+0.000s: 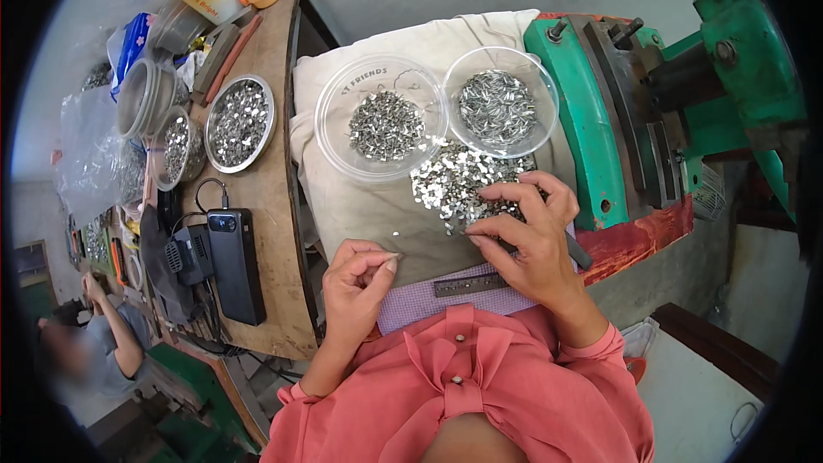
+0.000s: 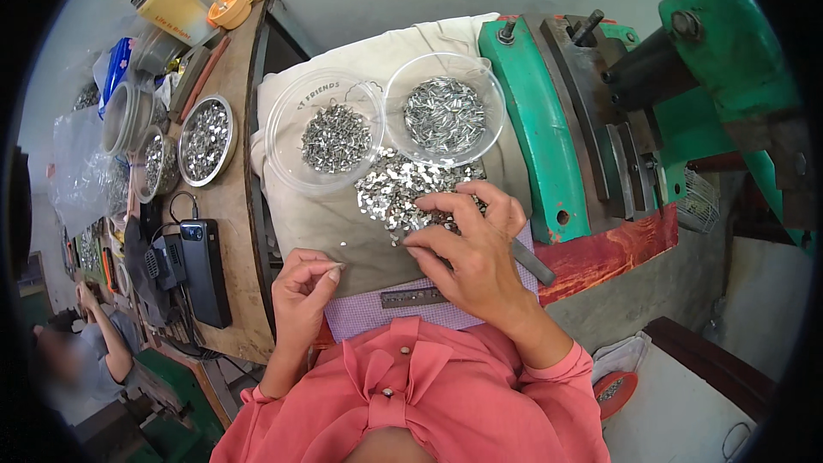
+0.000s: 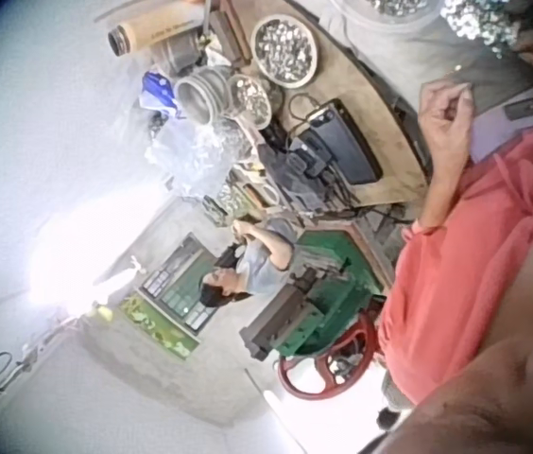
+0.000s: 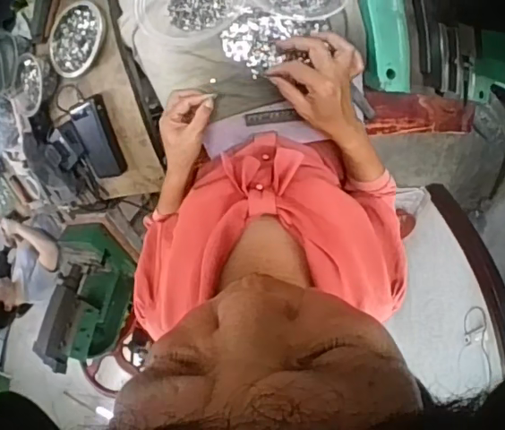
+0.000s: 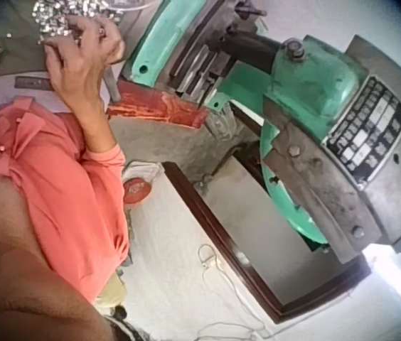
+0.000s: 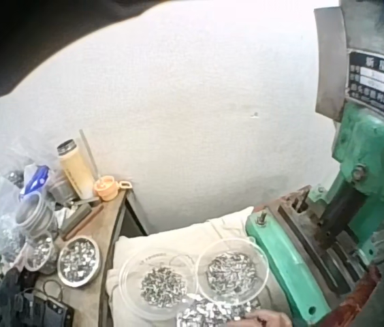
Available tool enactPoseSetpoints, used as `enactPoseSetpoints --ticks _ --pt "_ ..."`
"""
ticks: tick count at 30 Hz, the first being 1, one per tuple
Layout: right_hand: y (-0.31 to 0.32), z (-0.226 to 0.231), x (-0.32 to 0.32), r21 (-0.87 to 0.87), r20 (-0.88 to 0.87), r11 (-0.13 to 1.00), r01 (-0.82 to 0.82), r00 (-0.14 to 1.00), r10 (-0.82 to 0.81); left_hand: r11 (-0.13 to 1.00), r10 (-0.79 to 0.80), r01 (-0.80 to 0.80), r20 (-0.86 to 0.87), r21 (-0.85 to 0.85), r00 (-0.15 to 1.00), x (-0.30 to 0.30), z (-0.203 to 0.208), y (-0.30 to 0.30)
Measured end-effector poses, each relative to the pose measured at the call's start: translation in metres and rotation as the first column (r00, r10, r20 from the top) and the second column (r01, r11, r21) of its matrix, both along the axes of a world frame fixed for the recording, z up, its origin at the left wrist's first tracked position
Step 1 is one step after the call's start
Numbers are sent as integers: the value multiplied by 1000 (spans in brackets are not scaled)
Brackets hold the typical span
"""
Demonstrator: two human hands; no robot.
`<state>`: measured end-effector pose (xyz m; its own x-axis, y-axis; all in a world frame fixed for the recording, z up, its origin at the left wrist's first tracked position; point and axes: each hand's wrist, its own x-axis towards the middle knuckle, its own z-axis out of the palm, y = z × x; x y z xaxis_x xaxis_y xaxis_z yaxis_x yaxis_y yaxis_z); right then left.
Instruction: The person sorts small metal studs from plastic bowls and inserts them into a metal track by hand, then uses a press machine to secure them.
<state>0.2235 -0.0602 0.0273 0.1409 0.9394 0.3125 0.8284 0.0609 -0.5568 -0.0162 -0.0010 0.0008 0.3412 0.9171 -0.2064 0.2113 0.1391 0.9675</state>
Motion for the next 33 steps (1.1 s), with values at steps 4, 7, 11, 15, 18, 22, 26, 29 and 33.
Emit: enactPoseSetpoints --ticks 4,7,11,15,18,22,26,29,33 --pt "-3 -9 -3 -31 73 1000 1 997 1 983 -18 56 -211 175 977 5 8 0" --pt "-4 -12 -7 -33 128 999 5 992 -1 969 -27 90 -263 231 964 10 10 3" --pt "-2 -21 -17 -4 190 1000 -12 982 12 947 -34 138 -338 290 941 14 9 10" --pt "-6 -18 -15 0 197 999 -43 980 42 932 -14 164 -418 325 908 13 10 16" --pt "-9 -11 -10 -52 163 998 -39 986 47 933 -15 168 -431 319 902 11 10 17" --pt "-10 -12 -9 -57 181 998 2 984 9 938 -20 167 -430 305 902 8 10 18" --pt "-10 -13 -10 -69 169 997 -32 985 44 948 -2 134 -419 287 908 5 7 17" --pt "-12 -7 -5 -89 156 996 -6 988 20 947 -3 140 -429 290 903 8 12 14" --pt "-15 -5 0 -67 184 998 12 983 0 890 -25 232 -465 393 885 13 11 12"
